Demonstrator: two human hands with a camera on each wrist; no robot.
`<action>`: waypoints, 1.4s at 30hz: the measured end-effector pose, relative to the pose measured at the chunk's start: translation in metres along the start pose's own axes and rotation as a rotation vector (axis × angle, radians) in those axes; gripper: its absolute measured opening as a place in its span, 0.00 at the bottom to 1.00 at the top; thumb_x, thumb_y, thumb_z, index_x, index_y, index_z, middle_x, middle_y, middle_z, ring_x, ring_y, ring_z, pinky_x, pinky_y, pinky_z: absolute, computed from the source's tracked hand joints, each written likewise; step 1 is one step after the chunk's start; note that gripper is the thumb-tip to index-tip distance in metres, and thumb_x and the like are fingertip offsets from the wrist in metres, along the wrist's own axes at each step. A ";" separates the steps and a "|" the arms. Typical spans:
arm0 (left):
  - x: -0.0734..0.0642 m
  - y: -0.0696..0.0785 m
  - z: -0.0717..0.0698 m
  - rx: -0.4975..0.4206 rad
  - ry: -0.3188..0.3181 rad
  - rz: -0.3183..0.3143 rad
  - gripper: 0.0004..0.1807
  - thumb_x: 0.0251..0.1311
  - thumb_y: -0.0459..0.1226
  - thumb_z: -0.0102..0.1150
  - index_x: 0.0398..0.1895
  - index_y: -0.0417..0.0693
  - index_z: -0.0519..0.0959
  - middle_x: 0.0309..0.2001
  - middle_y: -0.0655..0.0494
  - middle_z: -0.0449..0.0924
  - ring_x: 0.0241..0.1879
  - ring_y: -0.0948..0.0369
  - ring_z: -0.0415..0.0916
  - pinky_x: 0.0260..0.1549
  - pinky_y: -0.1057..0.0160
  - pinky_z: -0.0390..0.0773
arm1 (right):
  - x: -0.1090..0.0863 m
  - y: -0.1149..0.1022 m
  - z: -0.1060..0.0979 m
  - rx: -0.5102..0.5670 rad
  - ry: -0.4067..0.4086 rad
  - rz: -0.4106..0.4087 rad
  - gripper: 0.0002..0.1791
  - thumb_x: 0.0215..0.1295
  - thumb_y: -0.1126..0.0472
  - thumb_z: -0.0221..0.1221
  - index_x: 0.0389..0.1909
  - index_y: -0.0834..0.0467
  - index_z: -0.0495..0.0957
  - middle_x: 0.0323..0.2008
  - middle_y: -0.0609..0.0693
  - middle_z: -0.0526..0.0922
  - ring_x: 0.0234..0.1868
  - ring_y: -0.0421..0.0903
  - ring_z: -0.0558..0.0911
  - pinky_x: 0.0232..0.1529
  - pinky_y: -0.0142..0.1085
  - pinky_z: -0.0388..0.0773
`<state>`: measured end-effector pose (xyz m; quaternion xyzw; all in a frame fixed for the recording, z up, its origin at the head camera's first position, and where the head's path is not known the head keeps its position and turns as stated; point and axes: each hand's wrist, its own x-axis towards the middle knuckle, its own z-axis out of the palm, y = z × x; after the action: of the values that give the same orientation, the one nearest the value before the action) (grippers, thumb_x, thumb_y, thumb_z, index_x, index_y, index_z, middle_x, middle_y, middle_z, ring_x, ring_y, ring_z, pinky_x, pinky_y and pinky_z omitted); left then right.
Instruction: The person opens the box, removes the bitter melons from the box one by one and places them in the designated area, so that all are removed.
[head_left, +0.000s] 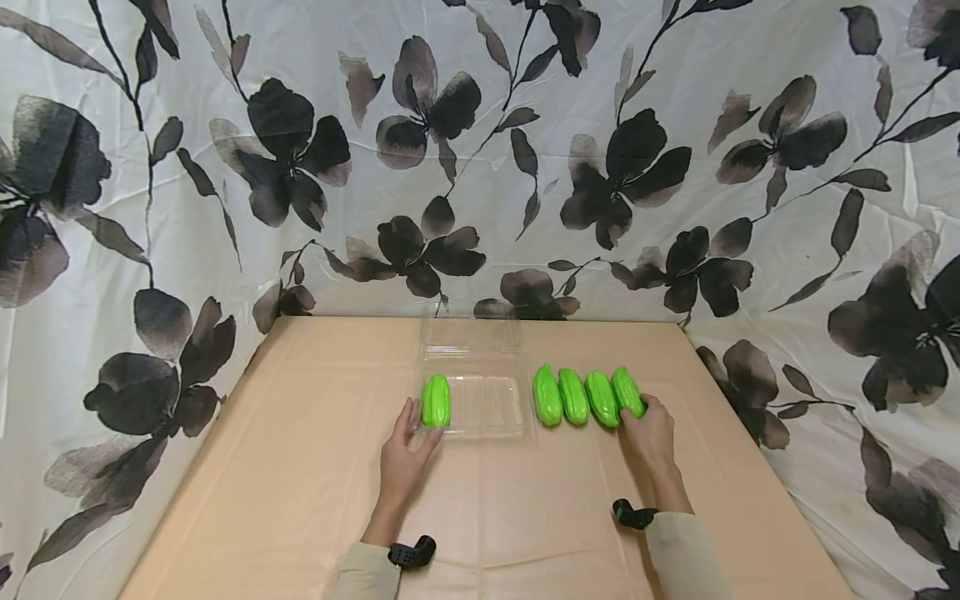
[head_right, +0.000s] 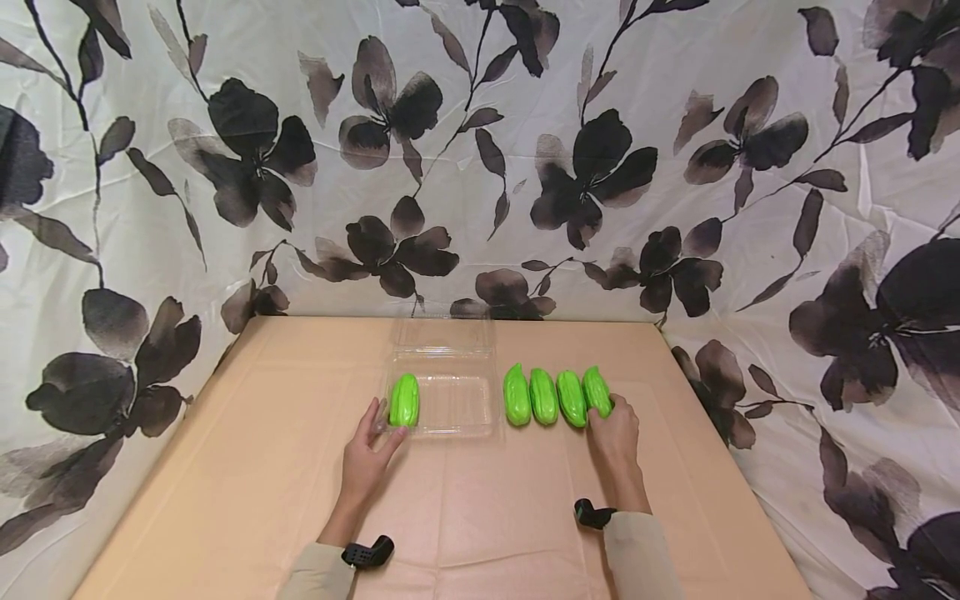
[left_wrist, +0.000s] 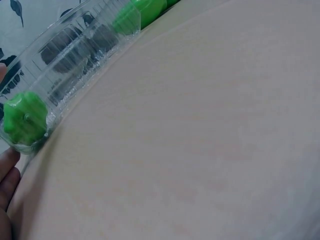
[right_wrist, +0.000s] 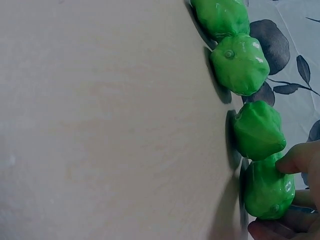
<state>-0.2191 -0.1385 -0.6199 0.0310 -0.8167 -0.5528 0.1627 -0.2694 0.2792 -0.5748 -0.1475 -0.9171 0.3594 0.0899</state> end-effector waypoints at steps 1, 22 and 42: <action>0.000 0.000 0.000 0.001 0.003 0.004 0.44 0.61 0.51 0.67 0.77 0.49 0.60 0.73 0.51 0.68 0.68 0.42 0.71 0.69 0.38 0.66 | 0.000 0.000 0.000 0.001 0.000 0.002 0.34 0.69 0.57 0.53 0.70 0.73 0.61 0.62 0.74 0.71 0.62 0.68 0.74 0.59 0.59 0.74; -0.001 0.001 0.000 0.003 -0.011 -0.010 0.45 0.62 0.52 0.66 0.78 0.50 0.58 0.74 0.52 0.66 0.68 0.42 0.70 0.71 0.39 0.64 | 0.000 -0.006 -0.007 0.037 0.029 -0.024 0.34 0.71 0.56 0.52 0.70 0.73 0.61 0.66 0.73 0.68 0.67 0.70 0.67 0.66 0.62 0.68; -0.001 0.001 -0.001 0.004 -0.007 -0.006 0.45 0.62 0.52 0.66 0.78 0.50 0.59 0.74 0.52 0.66 0.70 0.43 0.69 0.71 0.39 0.64 | 0.001 -0.024 -0.013 0.076 0.092 -0.098 0.32 0.71 0.56 0.53 0.68 0.72 0.65 0.65 0.71 0.71 0.64 0.68 0.70 0.64 0.61 0.70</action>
<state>-0.2180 -0.1384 -0.6185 0.0320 -0.8183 -0.5518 0.1579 -0.2714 0.2706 -0.5487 -0.1153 -0.9038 0.3819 0.1547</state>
